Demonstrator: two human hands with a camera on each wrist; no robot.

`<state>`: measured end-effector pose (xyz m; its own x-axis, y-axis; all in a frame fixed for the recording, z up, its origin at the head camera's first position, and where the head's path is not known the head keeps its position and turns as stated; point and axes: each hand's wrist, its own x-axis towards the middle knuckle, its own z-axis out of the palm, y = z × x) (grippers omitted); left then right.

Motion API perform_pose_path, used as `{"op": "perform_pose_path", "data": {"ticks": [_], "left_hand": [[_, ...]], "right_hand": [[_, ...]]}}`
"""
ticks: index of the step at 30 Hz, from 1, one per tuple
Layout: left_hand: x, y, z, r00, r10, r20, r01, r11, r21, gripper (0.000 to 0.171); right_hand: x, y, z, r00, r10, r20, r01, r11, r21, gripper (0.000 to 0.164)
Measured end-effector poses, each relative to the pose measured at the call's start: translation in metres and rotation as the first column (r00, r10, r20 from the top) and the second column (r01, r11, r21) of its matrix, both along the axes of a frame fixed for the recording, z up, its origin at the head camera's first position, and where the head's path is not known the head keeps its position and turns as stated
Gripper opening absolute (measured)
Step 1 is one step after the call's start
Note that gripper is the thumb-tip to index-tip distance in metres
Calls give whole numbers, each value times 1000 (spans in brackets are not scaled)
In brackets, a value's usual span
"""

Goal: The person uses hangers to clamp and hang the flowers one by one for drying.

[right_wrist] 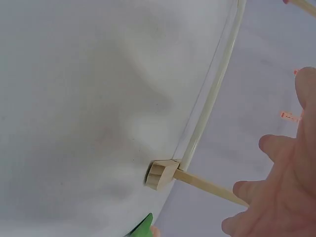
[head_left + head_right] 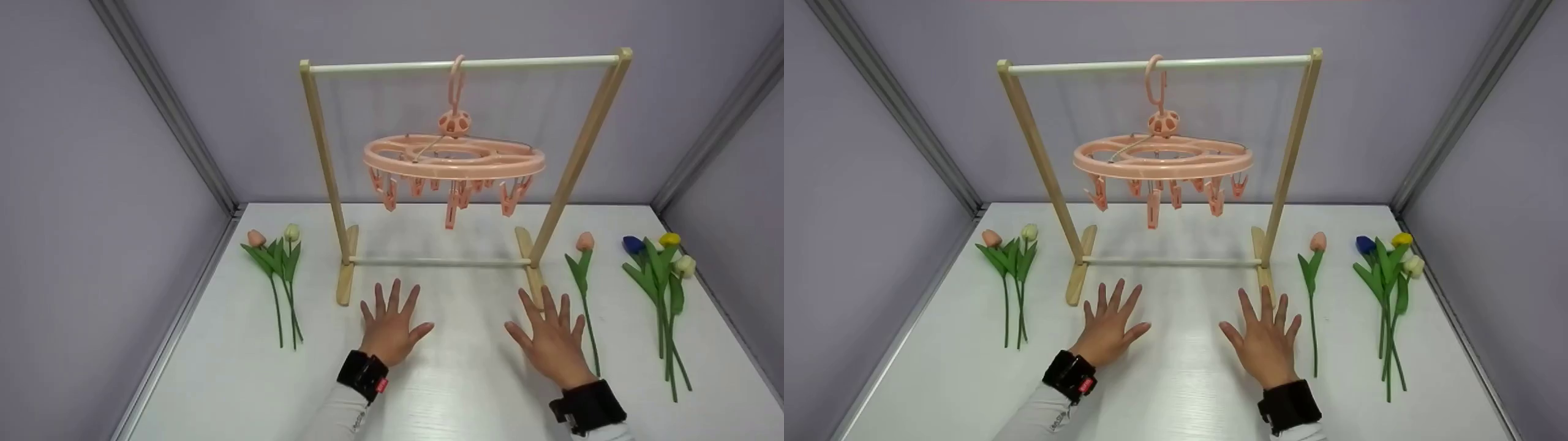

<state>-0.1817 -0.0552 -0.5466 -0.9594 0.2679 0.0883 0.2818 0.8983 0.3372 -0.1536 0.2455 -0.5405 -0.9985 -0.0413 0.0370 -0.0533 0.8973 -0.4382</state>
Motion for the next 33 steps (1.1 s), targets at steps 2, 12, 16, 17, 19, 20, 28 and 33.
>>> {"op": "perform_pose_path", "data": {"ticks": [2, 12, 16, 17, 19, 20, 28, 33], "left_hand": [[2, 0, 3, 1000, -13, 7, 13, 1000, 3, 75], [13, -5, 20, 996, -74, 41, 72, 997, 36, 76], [19, -11, 24, 992, -127, 7, 126, 990, 70, 67], [21, -12, 26, 989, -147, -9, 147, 986, 82, 64], [25, -15, 28, 980, -191, -47, 195, 975, 103, 57], [28, -15, 30, 975, -211, -63, 217, 969, 114, 54], [50, -14, 44, 943, -297, -147, 321, 929, 182, 38], [59, -10, 44, 933, -311, -181, 344, 920, 191, 34]], "right_hand": [[0, 5, 0, 1000, -13, -7, 13, 1000, -7, 71], [8, 49, 0, 997, -65, -50, 65, 998, -5, 55], [13, 68, -1, 990, -115, -86, 116, 993, 13, 41], [14, 73, -2, 988, -125, -87, 127, 992, 18, 38], [15, 81, -5, 987, -147, -63, 149, 988, 33, 36], [15, 85, -6, 986, -162, -31, 164, 986, 38, 37], [17, 101, -16, 954, -274, 118, 269, 962, 54, 27], [21, 102, -19, 940, -326, 96, 323, 945, 48, 25]]}}
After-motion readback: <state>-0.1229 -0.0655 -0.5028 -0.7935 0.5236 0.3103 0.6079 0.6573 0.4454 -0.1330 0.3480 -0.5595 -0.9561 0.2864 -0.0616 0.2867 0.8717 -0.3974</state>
